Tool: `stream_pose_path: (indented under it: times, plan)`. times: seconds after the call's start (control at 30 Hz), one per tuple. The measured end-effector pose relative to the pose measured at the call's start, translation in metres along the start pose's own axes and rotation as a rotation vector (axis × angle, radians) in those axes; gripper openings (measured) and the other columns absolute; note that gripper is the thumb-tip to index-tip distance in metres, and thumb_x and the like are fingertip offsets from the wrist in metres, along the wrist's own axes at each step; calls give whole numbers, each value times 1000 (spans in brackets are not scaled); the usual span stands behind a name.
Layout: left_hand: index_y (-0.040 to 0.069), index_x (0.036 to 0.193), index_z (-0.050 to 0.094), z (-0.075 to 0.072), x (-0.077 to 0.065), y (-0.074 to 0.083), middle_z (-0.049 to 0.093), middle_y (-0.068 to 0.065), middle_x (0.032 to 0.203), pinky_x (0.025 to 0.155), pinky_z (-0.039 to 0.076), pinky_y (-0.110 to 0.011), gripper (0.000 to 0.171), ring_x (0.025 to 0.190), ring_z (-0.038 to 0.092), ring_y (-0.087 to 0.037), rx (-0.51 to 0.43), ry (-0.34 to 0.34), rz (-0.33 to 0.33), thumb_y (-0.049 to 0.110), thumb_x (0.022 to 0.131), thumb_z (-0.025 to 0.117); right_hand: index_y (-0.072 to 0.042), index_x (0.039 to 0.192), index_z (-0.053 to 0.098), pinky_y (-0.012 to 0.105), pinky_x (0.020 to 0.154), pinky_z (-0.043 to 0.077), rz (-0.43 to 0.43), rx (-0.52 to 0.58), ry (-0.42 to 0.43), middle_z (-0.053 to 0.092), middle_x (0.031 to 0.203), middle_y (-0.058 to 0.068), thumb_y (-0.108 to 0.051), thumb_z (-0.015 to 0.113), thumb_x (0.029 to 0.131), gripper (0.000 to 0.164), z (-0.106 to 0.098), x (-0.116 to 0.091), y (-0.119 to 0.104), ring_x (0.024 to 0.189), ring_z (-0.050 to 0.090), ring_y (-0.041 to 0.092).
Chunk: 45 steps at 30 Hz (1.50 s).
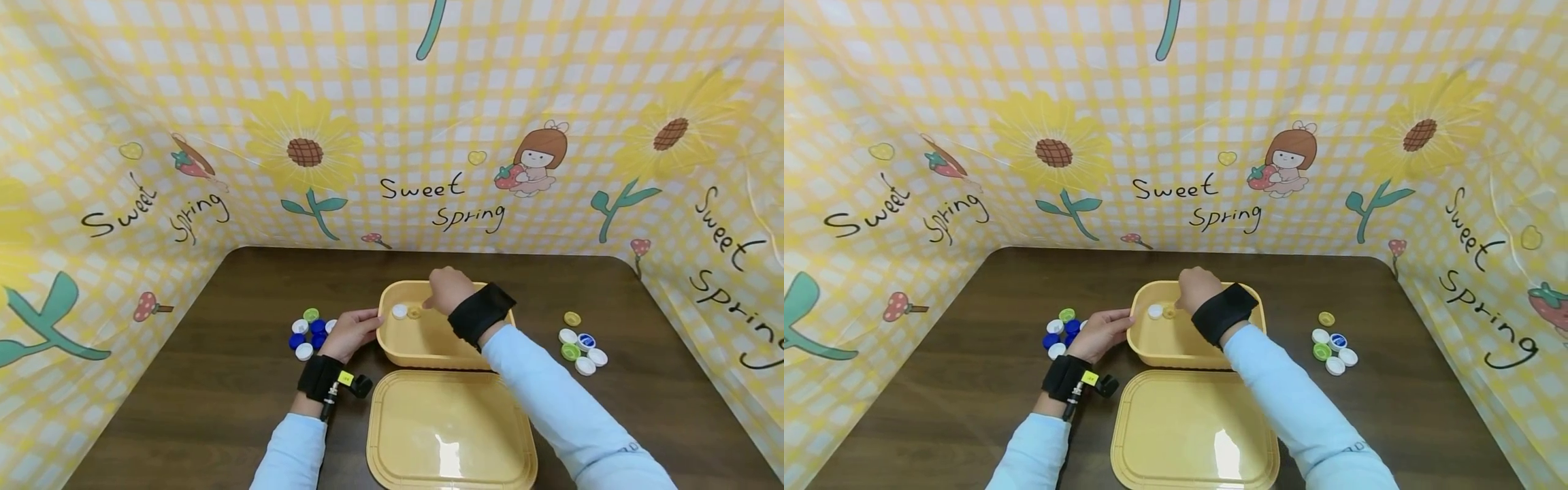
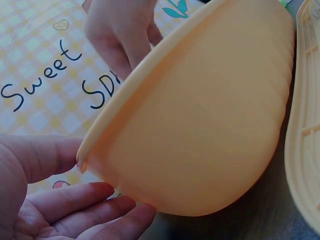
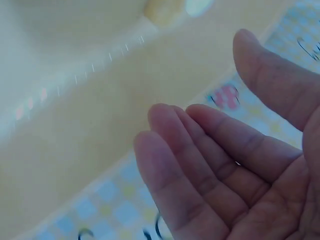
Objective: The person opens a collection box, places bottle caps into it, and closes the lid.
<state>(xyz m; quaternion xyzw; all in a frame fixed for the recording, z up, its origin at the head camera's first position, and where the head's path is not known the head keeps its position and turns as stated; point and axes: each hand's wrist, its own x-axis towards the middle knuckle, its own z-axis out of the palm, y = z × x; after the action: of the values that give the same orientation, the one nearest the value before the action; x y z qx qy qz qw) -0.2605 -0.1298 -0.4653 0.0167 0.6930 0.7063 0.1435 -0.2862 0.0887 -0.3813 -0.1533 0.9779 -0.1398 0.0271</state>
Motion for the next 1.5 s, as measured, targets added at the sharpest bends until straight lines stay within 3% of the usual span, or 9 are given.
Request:
stream_pose_path:
  times: [0.07,0.27,0.33,0.4,0.5,0.63,0.83,1.0,1.5]
  plan:
    - [-12,133,51,0,0,0,54,-28,131,93,49,-40,39,117,57,-35,1,2,-7,4,98,56,-9,59,45,30,53,35,1,11,6,32,57,-2,-25,82,80,46,-12,-8,7,52,36,14]
    - [-11,133,51,-1,2,0,54,-27,132,93,49,-39,39,116,57,-34,1,4,-15,5,98,56,0,71,63,32,55,41,10,56,65,49,62,3,-25,78,84,32,-51,-40,35,55,46,17]
    - [-11,134,51,-1,3,0,54,-27,132,93,49,-39,40,117,57,-34,2,1,-21,5,98,57,5,83,68,37,62,48,32,63,86,62,72,11,-24,76,86,31,-62,-53,48,64,58,24]
    - [-10,134,51,-1,3,0,53,-27,133,93,49,-39,40,118,56,-34,3,-3,-24,5,98,57,7,89,68,41,64,49,68,78,97,63,77,17,-24,75,87,32,-70,-66,63,68,59,30]
    - [-9,134,51,-1,1,1,54,-26,133,93,49,-38,40,117,57,-33,10,0,-30,7,98,57,8,108,69,52,80,51,120,87,128,67,105,26,-24,74,87,38,-81,-86,86,92,63,40]
    - [-9,135,50,0,2,2,53,-26,134,93,49,-37,41,118,56,-33,22,-7,-32,7,98,57,8,109,68,55,80,50,173,86,142,65,108,29,-24,73,88,39,-86,-110,117,94,62,42]
    - [-9,136,50,-1,4,2,52,-26,135,94,49,-37,41,118,56,-32,31,-12,-40,8,99,57,15,115,62,56,78,50,219,89,114,63,108,33,-24,72,88,49,-78,-136,154,96,60,47]
    - [-9,137,49,-2,2,3,51,-26,136,95,48,-38,43,120,55,-32,34,-33,-39,10,99,57,16,114,62,55,75,51,258,112,98,64,104,32,-21,73,86,48,-62,-153,176,94,60,47]
    - [-7,136,50,0,2,4,53,-24,135,94,49,-37,42,116,59,-27,31,-9,-55,11,99,57,13,100,67,50,71,51,345,155,26,67,90,23,-14,77,78,36,-23,-186,219,82,62,37]
